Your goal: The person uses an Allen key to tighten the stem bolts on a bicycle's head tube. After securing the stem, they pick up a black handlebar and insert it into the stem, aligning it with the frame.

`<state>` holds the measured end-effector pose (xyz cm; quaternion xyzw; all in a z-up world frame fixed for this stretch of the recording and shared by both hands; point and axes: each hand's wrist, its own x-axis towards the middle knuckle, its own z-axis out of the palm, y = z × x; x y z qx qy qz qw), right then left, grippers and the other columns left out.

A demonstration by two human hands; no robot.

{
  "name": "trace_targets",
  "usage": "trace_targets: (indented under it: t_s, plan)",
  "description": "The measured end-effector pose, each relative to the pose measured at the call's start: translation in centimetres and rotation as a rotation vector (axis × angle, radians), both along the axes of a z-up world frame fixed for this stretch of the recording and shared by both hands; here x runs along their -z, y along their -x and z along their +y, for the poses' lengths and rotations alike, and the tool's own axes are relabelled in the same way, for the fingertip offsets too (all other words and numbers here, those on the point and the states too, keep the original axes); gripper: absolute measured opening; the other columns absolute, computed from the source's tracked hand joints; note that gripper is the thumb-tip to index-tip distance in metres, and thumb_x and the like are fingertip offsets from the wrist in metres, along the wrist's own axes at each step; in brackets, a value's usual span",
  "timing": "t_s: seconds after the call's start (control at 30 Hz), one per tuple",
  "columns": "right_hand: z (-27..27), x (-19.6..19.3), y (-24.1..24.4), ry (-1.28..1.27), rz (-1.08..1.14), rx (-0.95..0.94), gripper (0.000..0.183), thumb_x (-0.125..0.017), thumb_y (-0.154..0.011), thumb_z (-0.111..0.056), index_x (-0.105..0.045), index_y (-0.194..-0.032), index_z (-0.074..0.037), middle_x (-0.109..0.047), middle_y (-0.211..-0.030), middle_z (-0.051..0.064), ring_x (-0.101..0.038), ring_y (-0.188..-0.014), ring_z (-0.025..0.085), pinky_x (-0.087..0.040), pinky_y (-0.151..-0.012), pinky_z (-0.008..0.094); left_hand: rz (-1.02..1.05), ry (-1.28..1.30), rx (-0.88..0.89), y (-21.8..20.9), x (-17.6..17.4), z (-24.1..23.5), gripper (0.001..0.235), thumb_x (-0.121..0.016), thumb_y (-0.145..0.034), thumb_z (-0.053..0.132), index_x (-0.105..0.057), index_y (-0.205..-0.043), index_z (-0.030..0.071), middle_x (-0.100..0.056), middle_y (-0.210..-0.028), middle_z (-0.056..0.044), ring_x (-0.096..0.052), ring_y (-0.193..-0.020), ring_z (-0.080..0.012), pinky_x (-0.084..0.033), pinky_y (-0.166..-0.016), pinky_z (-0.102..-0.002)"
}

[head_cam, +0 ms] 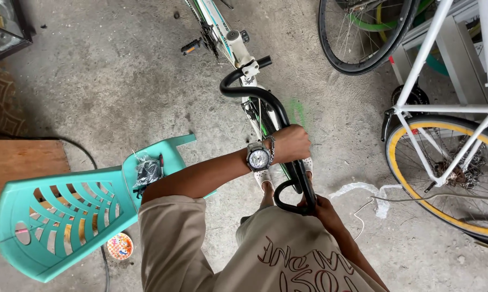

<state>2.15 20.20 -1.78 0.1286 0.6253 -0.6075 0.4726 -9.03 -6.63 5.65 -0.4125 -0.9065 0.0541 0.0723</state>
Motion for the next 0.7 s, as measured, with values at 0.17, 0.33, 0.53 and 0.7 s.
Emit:
trace_targets:
  t_s: [0.17, 0.33, 0.53, 0.7]
  plan:
    - [0.4, 1.5, -1.0, 0.005, -0.006, 0.099, 0.037, -0.056, -0.106, -0.02, -0.064, -0.113, 0.015, -0.069, -0.089, 0.03, -0.074, -0.079, 0.04, -0.062, -0.073, 0.057, -0.045, 0.053, 0.023, 0.0, 1.4, 0.3, 0.029, -0.071, -0.075, 0.006, -0.069, -0.057, 0.029, -0.066, -0.054, 0.006, -0.064, -0.052, -0.0197, -0.046, -0.048, -0.043]
    - [1.3, -0.7, -1.0, -0.01, 0.152, 0.159, 0.052, -0.05, -0.111, -0.043, -0.066, -0.097, 0.005, -0.057, -0.083, 0.012, -0.063, -0.081, 0.024, -0.056, -0.081, 0.051, 0.015, 0.063, -0.016, 0.7, 1.1, 0.5, 0.036, -0.07, -0.077, 0.007, -0.063, -0.051, 0.031, -0.065, -0.051, 0.008, -0.064, -0.052, -0.0148, -0.042, -0.051, -0.035]
    - [2.5, 3.2, -0.4, 0.186, 0.371, 0.192, 0.06, -0.036, -0.116, -0.042, -0.064, -0.089, 0.003, -0.066, -0.076, 0.015, -0.07, -0.074, 0.025, -0.059, -0.077, 0.043, -0.241, 0.146, -0.052, 4.1, 0.7, 1.0, 0.021, -0.064, -0.085, 0.008, -0.077, -0.076, 0.022, -0.077, -0.073, 0.001, -0.075, -0.075, -0.0229, -0.051, -0.062, -0.041]
    - [1.8, 4.8, 1.6, 0.27, 0.356, 0.411, 0.051, -0.044, -0.115, -0.038, -0.051, -0.081, -0.002, -0.044, -0.056, 0.007, -0.052, -0.049, 0.022, -0.055, -0.059, 0.045, -0.35, 0.219, -0.125, 6.3, -0.1, 2.3, 0.019, -0.062, -0.086, 0.013, -0.079, -0.083, 0.021, -0.077, -0.078, 0.002, -0.076, -0.082, -0.0217, -0.054, -0.064, -0.041]
